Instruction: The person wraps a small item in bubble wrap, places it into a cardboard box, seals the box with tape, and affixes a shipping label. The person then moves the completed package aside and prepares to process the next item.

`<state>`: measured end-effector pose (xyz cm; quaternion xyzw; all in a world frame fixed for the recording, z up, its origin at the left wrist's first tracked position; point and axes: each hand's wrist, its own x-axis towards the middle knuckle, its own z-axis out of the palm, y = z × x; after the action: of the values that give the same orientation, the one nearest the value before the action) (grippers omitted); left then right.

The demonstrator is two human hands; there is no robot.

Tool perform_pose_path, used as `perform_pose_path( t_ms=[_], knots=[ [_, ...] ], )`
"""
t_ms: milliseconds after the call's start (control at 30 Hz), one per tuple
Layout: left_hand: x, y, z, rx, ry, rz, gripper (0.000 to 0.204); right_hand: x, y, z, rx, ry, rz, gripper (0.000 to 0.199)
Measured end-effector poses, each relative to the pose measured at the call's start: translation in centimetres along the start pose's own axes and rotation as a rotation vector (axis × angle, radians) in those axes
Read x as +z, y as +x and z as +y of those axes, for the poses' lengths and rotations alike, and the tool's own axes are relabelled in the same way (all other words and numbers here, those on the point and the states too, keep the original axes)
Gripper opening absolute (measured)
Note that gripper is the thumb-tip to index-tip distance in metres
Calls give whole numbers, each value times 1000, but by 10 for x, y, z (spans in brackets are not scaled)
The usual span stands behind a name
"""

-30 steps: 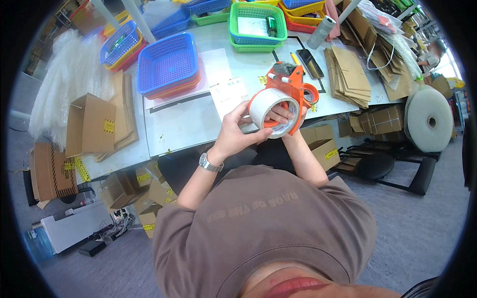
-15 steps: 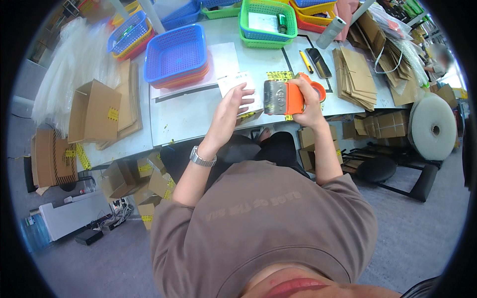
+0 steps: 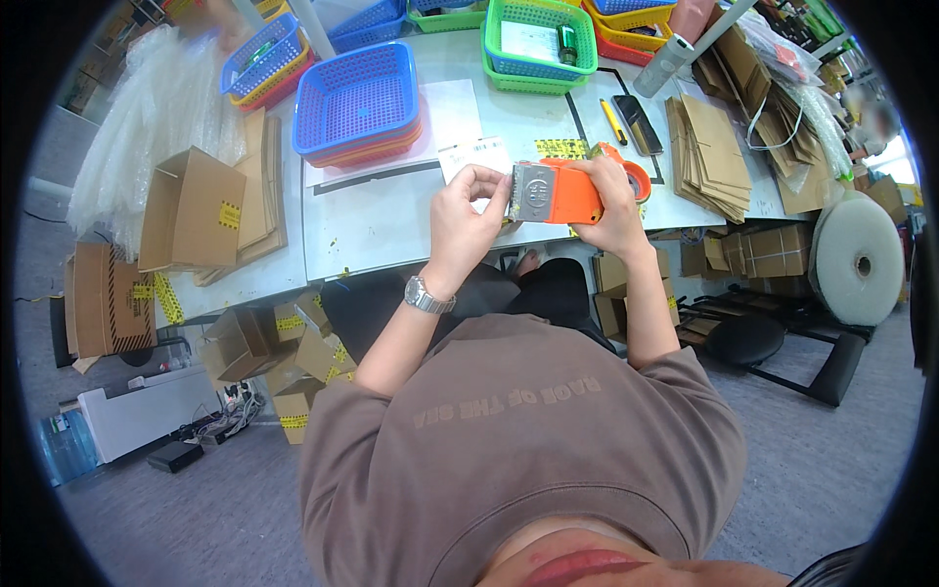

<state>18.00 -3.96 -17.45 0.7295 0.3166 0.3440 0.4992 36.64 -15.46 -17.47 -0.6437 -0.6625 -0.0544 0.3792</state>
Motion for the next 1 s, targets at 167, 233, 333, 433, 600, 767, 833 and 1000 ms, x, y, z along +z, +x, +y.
perform_pose_path(
  t_ms=[167, 233, 333, 433, 600, 767, 833, 1000],
  knots=[
    [-6, 5, -7, 250, 242, 99, 10, -10, 13, -6, 15, 68, -62, 50],
    [-25, 11, -9, 300, 233, 151, 11, -18, 13, 1, 49, 59, -83, 49],
    [-85, 17, -24, 119, 67, 305, 16, -54, 5, 34, 135, -16, -160, 49],
    [-101, -1, -39, -28, 46, 155, 18, -67, 1, 52, 235, 1, -261, 51],
    [-85, -22, -77, -284, -83, 68, 25, -45, -1, 79, 273, 98, -297, 50],
    [-81, -33, -95, -447, -125, 56, 28, -26, -3, 90, 235, 87, -371, 48],
    [-78, -35, -105, -423, -146, 66, 31, -17, -9, 99, 237, 107, -361, 48],
    [-74, -38, -112, -467, -177, 48, 31, -9, -11, 103, 266, 119, -375, 47]
  ],
)
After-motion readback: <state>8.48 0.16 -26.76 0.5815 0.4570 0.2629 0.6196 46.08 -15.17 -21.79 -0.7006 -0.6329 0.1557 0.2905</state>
